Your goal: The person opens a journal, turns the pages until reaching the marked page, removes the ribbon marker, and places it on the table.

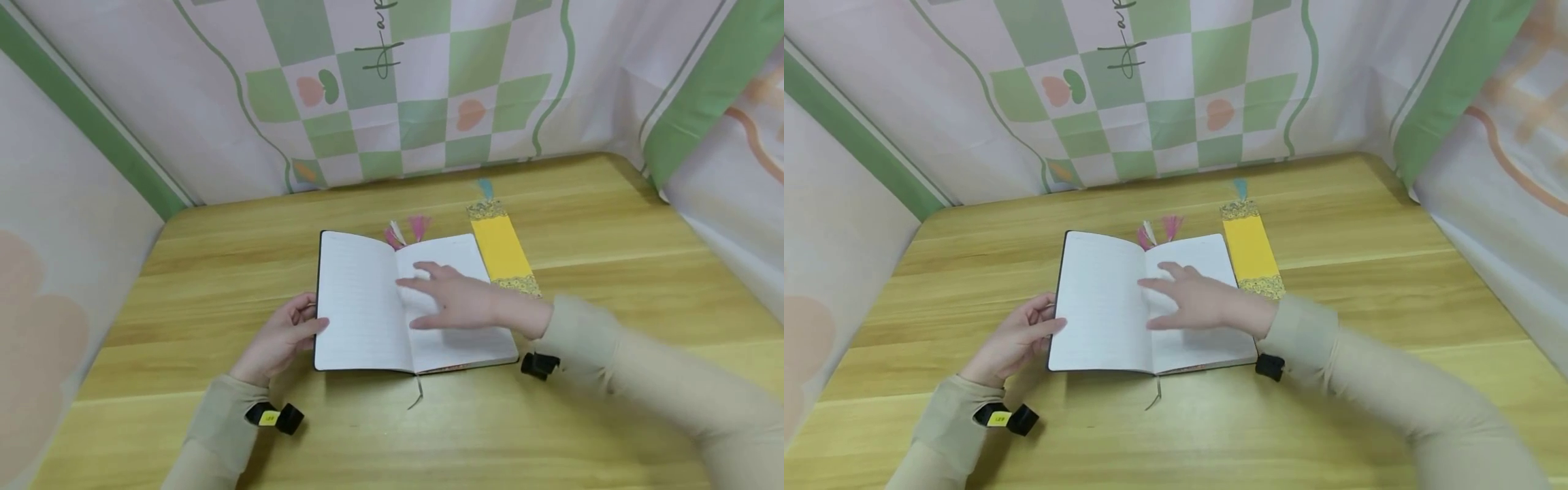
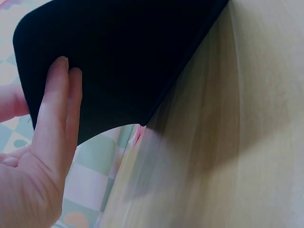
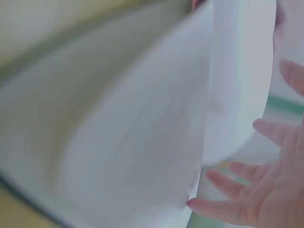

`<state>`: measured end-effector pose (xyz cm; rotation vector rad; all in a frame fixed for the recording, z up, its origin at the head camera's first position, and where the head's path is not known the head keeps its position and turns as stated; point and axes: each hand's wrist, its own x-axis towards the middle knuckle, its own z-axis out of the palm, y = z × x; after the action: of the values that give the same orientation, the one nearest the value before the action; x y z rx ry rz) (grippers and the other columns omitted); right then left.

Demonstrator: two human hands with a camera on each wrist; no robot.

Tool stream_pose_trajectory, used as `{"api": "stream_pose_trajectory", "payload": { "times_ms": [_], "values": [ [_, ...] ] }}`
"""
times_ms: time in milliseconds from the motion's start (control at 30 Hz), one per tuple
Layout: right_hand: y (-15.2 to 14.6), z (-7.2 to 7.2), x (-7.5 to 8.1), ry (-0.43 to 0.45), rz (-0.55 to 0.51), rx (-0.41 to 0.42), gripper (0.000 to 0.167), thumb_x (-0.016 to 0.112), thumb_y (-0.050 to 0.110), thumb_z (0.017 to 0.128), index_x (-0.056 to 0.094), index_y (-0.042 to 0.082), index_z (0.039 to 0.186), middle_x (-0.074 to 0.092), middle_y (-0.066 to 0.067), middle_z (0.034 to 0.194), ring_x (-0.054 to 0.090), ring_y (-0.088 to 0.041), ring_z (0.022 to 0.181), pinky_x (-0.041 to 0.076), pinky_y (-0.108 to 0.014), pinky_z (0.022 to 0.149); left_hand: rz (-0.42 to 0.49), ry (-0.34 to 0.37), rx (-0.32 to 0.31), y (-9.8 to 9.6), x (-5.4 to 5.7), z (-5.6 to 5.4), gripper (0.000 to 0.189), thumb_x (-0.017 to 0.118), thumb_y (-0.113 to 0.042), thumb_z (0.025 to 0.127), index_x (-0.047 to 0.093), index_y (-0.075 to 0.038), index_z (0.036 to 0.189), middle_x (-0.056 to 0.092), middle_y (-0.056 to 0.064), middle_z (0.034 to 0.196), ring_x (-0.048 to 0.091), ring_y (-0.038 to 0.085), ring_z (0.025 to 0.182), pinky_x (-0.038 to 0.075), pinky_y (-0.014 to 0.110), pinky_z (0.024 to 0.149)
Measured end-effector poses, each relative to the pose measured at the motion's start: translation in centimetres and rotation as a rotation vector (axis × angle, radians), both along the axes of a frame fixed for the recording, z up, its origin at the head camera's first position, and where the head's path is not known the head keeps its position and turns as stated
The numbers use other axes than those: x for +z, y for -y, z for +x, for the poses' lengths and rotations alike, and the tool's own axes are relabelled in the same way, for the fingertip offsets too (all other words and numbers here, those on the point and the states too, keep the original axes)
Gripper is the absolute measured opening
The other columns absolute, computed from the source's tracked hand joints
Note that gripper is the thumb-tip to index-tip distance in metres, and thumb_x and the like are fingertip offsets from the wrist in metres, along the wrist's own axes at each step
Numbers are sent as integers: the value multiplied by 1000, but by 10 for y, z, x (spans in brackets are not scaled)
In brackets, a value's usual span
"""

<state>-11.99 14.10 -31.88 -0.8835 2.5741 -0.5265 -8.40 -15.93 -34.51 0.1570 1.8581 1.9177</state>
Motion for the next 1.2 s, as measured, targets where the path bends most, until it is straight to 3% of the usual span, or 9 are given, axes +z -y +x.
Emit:
{"api": "stream_pose_trajectory", "payload": {
  "times_ms": [267, 433, 600, 800, 1200],
  "values": [
    [-29, -42, 4, -73, 28, -125, 85, 70, 51, 79, 35, 12, 146, 24, -25, 151, 23, -48, 137, 27, -62, 106, -24, -7, 1, 1, 0, 0, 33, 49, 2, 94, 40, 5, 126, 59, -2, 101, 60, 9, 89, 55, 27, 76],
    [-42, -59, 1, -101, 88, -131, 92, 76, 51, 73, 36, 11, 145, 25, -29, 149, 19, -52, 135, 22, -66, 106, -40, -3, 9, -1, 3, 0, 34, 48, 3, 93, 40, 6, 126, 60, -2, 101, 60, 9, 89, 55, 27, 75],
    [-49, -69, -4, -79, 143, -119, 98, 78, 52, 70, 34, 9, 146, 21, -31, 149, 15, -54, 135, 19, -68, 106, -46, -8, 13, -2, 4, 0, 36, 49, 3, 93, 40, 7, 127, 60, -1, 102, 61, 10, 89, 55, 27, 75],
    [-52, -79, -12, -42, 201, -105, 102, 80, 52, 67, 33, 8, 146, 20, -32, 149, 15, -54, 133, 24, -68, 103, -48, 2, 20, -1, 3, 2, 38, 51, 2, 93, 38, 9, 128, 59, -2, 102, 59, 8, 89, 54, 25, 74],
    [-54, -87, -18, -42, 257, -121, 106, 78, 57, 66, 31, 9, 147, 20, -31, 149, 14, -53, 134, 25, -68, 102, -18, -6, 19, 0, 1, 1, 36, 50, 3, 92, 39, 9, 126, 61, -3, 100, 60, 8, 87, 54, 25, 72]
  ]
}}
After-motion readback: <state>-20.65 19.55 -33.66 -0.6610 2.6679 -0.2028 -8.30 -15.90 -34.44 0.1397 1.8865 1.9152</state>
